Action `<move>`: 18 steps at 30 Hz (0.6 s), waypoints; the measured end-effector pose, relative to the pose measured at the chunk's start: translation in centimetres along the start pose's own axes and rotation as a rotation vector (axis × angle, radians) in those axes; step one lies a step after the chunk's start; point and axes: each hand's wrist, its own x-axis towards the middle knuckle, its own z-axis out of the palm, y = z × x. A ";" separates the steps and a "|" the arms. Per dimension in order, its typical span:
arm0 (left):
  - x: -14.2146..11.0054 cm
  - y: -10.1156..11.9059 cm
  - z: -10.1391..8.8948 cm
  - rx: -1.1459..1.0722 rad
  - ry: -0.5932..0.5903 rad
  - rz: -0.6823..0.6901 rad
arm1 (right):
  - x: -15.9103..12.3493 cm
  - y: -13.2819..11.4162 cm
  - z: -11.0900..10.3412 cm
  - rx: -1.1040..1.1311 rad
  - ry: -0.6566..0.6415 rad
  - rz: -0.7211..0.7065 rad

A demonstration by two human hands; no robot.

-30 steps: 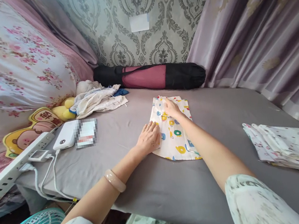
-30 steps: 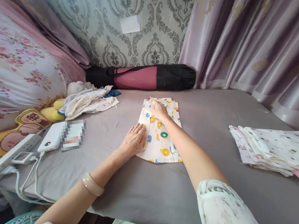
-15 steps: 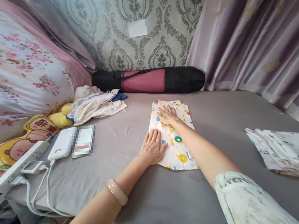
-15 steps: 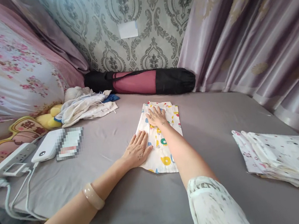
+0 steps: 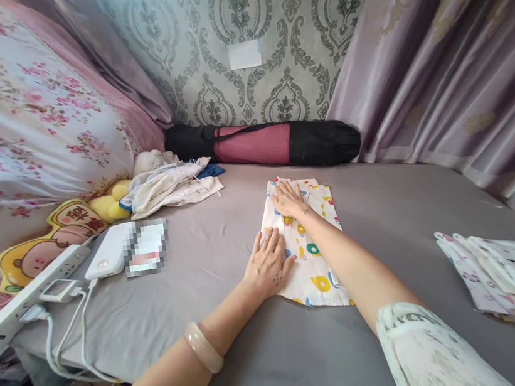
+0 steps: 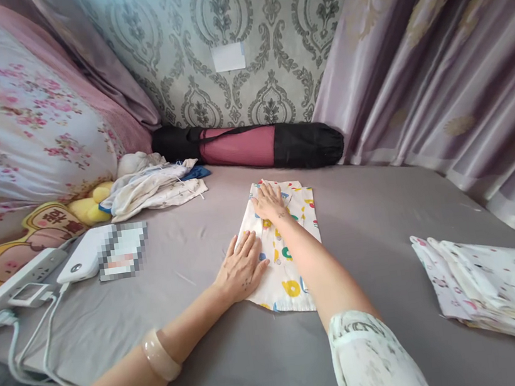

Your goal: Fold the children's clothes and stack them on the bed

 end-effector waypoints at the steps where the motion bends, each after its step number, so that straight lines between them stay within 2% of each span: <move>1: 0.0 0.0 0.0 0.002 0.012 0.012 | 0.5 -0.3 0.2 0.003 0.014 -0.029; 4: 0.0 0.0 0.0 0.001 -0.009 0.014 | 1.9 -1.0 1.0 0.028 -0.016 -0.075; 8: 0.1 -0.1 0.2 0.002 -0.075 0.011 | 3.1 -1.3 1.7 0.050 -0.057 -0.061; 18: 0.1 0.0 0.0 0.000 -0.085 0.017 | 3.4 -0.8 2.5 0.070 0.008 -0.092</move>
